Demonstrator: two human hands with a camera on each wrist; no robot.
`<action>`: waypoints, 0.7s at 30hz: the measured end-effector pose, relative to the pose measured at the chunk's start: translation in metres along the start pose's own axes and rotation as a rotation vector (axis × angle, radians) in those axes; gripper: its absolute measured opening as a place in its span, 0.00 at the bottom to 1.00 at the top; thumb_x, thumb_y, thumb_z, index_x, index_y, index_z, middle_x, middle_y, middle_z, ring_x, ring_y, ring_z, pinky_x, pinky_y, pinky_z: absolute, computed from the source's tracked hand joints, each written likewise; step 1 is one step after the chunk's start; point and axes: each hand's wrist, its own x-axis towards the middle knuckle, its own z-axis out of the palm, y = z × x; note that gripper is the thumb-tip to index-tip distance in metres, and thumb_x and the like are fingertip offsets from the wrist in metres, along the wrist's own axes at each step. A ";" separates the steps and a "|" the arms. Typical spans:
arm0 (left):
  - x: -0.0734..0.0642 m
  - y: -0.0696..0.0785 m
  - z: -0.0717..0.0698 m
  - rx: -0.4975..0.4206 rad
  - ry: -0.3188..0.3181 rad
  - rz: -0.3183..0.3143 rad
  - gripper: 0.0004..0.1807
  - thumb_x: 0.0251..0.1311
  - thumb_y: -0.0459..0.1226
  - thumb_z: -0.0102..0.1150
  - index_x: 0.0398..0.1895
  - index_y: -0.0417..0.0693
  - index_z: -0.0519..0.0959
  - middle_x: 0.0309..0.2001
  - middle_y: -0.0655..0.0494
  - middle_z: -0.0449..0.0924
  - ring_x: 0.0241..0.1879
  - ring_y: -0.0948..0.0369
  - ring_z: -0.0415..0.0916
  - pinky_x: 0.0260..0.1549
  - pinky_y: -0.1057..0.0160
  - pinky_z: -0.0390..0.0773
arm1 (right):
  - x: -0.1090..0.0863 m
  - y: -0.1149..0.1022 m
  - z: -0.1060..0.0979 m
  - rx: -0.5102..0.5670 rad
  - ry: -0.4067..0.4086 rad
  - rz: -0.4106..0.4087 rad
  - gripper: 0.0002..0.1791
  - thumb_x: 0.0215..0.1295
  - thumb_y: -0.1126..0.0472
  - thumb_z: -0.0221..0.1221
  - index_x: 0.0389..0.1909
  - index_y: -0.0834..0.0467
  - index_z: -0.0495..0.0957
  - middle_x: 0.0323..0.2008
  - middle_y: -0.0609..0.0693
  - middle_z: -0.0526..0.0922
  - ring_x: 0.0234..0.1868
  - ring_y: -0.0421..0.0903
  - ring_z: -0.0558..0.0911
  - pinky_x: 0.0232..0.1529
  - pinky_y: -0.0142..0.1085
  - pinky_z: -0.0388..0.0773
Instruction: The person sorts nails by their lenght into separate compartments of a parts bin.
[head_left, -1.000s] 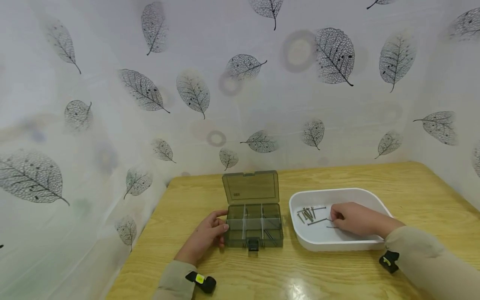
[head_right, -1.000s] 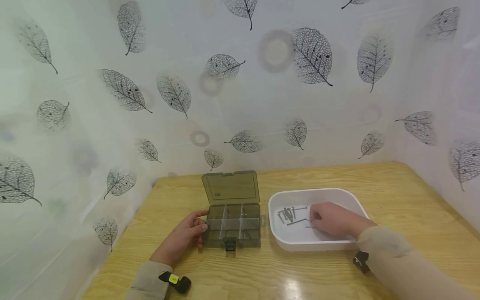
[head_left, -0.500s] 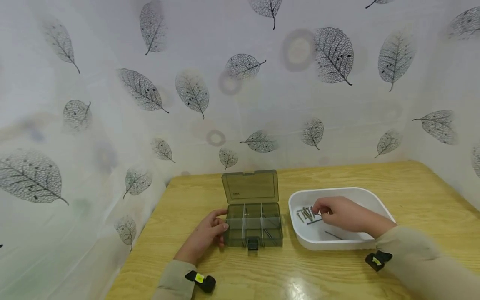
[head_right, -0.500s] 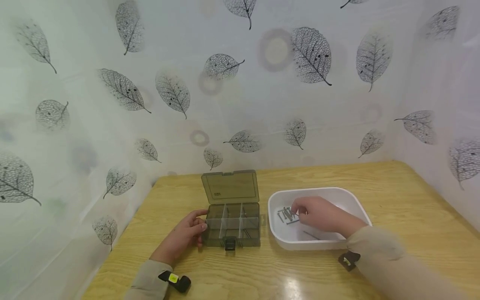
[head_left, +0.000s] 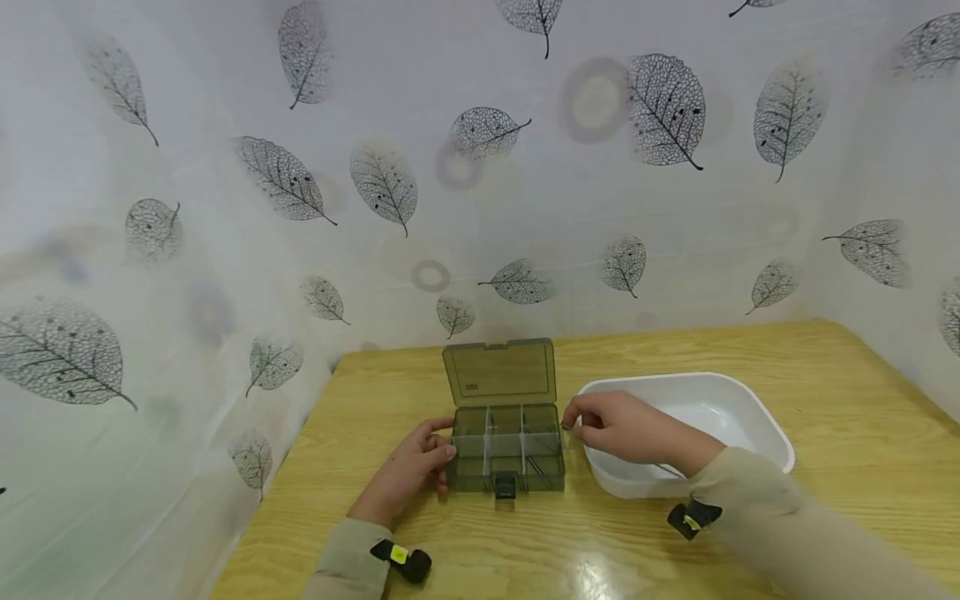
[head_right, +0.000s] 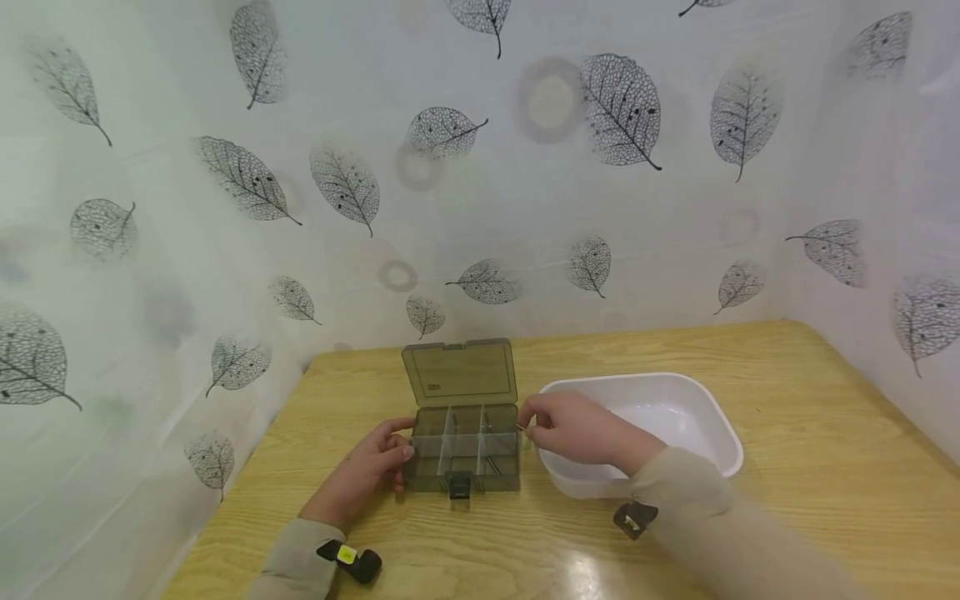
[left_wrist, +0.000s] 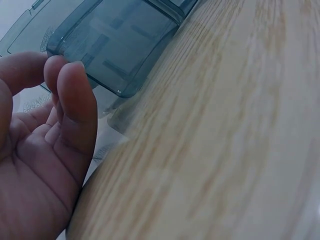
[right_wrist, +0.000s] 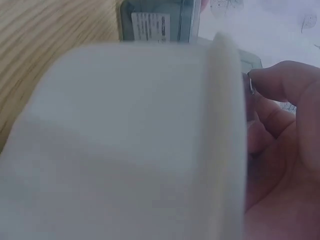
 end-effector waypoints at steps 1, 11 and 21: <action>0.000 0.000 0.000 0.000 0.001 -0.002 0.30 0.75 0.36 0.55 0.76 0.43 0.59 0.42 0.45 0.73 0.29 0.58 0.73 0.30 0.58 0.82 | 0.003 -0.002 0.002 -0.002 -0.007 -0.002 0.10 0.72 0.63 0.55 0.48 0.53 0.83 0.23 0.38 0.74 0.22 0.36 0.69 0.29 0.35 0.71; -0.003 0.002 0.001 -0.013 -0.001 0.001 0.30 0.75 0.36 0.55 0.76 0.42 0.59 0.43 0.45 0.73 0.29 0.58 0.73 0.29 0.58 0.81 | 0.022 -0.020 0.014 -0.005 -0.016 -0.009 0.10 0.72 0.63 0.57 0.49 0.54 0.82 0.25 0.39 0.75 0.22 0.36 0.69 0.29 0.37 0.71; -0.001 0.001 0.001 -0.005 0.004 0.003 0.30 0.74 0.36 0.56 0.75 0.43 0.60 0.42 0.45 0.73 0.29 0.58 0.73 0.30 0.58 0.82 | 0.023 -0.024 0.015 -0.010 -0.016 0.009 0.10 0.71 0.63 0.57 0.49 0.55 0.83 0.33 0.40 0.81 0.28 0.36 0.74 0.32 0.37 0.74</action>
